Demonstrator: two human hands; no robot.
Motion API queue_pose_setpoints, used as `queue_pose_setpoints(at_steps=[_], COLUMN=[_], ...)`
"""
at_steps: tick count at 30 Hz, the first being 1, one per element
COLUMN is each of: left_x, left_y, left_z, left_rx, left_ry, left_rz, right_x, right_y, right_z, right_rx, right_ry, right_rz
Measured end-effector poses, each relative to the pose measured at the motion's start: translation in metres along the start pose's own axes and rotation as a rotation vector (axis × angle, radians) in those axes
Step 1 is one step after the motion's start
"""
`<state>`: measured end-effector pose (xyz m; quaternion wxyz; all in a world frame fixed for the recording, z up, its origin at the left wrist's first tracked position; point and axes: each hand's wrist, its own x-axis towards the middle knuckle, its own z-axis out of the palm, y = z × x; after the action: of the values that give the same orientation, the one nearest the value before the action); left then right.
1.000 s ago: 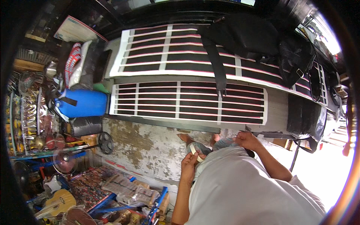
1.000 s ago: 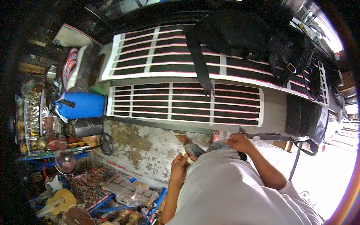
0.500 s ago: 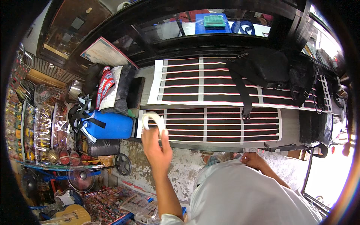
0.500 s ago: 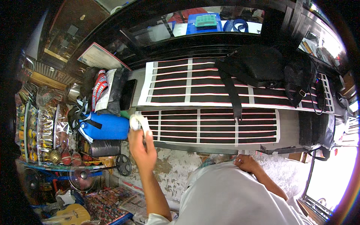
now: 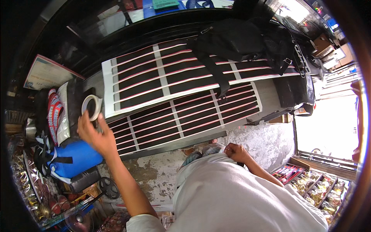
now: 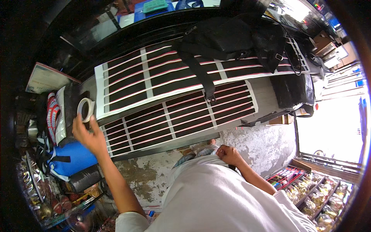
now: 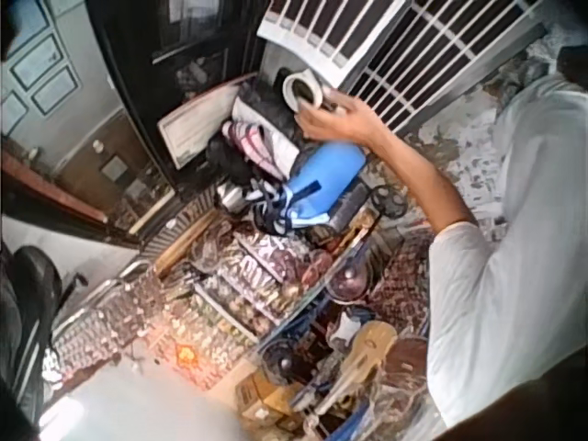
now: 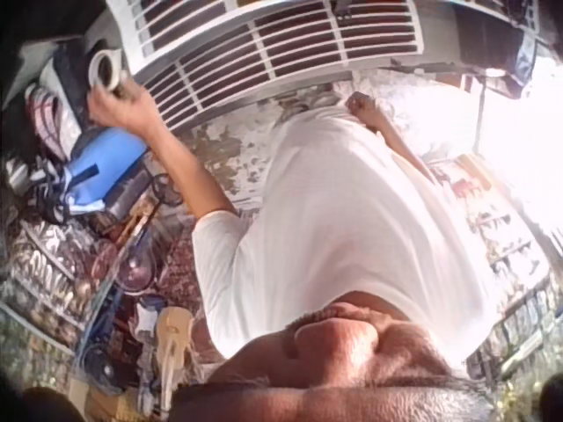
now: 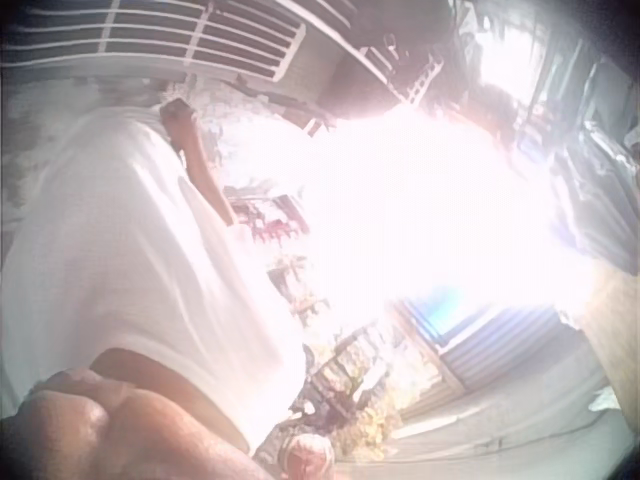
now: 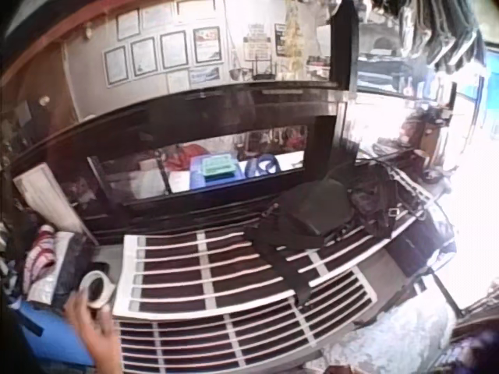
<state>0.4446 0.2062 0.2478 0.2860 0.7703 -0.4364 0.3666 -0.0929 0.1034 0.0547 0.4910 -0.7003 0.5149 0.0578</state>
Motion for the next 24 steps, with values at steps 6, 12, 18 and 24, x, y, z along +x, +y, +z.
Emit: queue_pose_setpoints(at_steps=[6,12,18,24], left_x=[-0.118,-0.253,-0.289,-0.299], left_y=[0.096,0.177,0.214,0.240], left_z=[-0.024,-0.020,-0.001,0.019], left_rx=[-0.261,-0.414,-0.210,-0.070], left_ry=[-0.208,-0.861,-1.033,-1.085], left_rz=[-0.346,-0.270,-0.310,-0.346], right_x=[-0.007,0.041,0.092,0.118], right_y=[0.029,0.069,0.117,0.124], right_z=[-0.012,-0.061,-0.134,-0.171], right_rx=[0.098,0.101,-0.133,-0.020], right_ry=[0.342,0.634,0.920,0.819], right_rz=[-0.035,-0.215,-0.327,-0.148])
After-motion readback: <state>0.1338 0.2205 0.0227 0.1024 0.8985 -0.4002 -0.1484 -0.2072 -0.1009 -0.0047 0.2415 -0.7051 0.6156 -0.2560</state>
